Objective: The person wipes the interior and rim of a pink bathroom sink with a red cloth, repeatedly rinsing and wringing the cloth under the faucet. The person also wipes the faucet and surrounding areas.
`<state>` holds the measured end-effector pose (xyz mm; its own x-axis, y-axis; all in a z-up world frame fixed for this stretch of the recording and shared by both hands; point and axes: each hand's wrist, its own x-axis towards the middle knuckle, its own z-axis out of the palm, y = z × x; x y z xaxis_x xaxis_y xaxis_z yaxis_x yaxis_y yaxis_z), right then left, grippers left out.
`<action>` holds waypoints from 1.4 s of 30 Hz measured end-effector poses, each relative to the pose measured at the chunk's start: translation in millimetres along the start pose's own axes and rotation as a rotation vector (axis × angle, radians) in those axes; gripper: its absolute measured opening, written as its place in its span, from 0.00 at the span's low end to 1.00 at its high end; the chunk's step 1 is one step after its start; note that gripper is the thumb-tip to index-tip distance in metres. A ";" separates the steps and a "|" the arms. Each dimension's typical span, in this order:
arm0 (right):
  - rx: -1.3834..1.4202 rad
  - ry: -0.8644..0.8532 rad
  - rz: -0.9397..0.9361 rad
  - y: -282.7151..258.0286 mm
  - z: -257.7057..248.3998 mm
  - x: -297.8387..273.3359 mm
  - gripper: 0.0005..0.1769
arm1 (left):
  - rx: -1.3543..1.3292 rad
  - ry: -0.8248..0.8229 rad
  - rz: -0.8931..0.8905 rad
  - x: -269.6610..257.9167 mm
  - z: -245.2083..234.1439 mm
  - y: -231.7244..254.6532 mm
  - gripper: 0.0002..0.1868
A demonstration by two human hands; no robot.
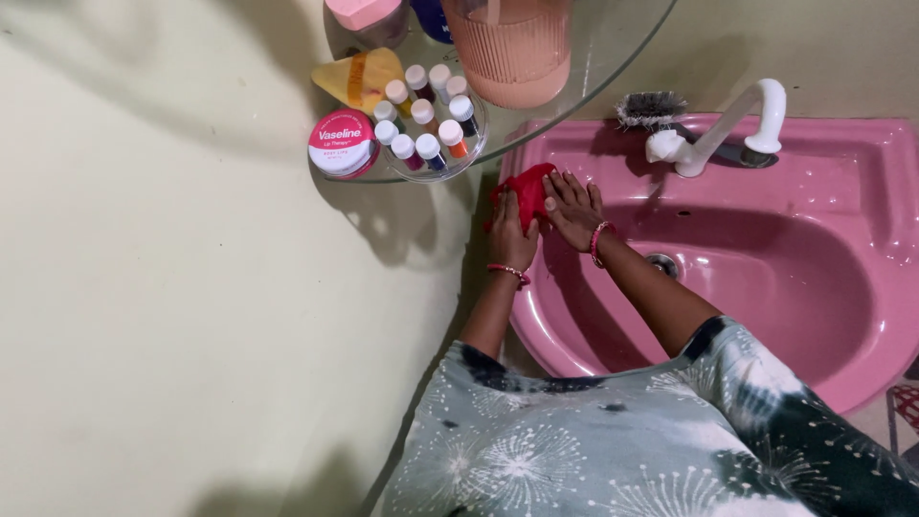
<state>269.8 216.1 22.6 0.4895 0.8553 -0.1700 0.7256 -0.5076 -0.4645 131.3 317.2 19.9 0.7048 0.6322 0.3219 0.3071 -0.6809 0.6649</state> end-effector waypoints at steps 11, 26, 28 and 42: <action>-0.027 -0.025 -0.002 5.7 -0.1 6.4 0.47 | -0.026 -0.194 0.032 102.7 37.8 -27.3 0.58; -0.013 -0.038 0.004 6.9 -2.8 5.6 0.50 | 0.355 -0.308 0.123 81.9 7.5 16.0 0.41; -0.068 -0.081 0.034 9.0 -0.9 5.2 0.49 | 0.501 -0.342 0.109 62.2 -2.1 33.3 0.37; 0.070 -0.044 0.039 15.9 3.8 9.8 0.49 | 0.684 -0.551 0.175 87.6 -37.9 71.9 0.43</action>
<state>284.3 216.9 10.3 0.4940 0.8395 -0.2262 0.6701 -0.5334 -0.5162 190.8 337.7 121.4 0.9303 0.3513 -0.1051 0.3563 -0.9338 0.0330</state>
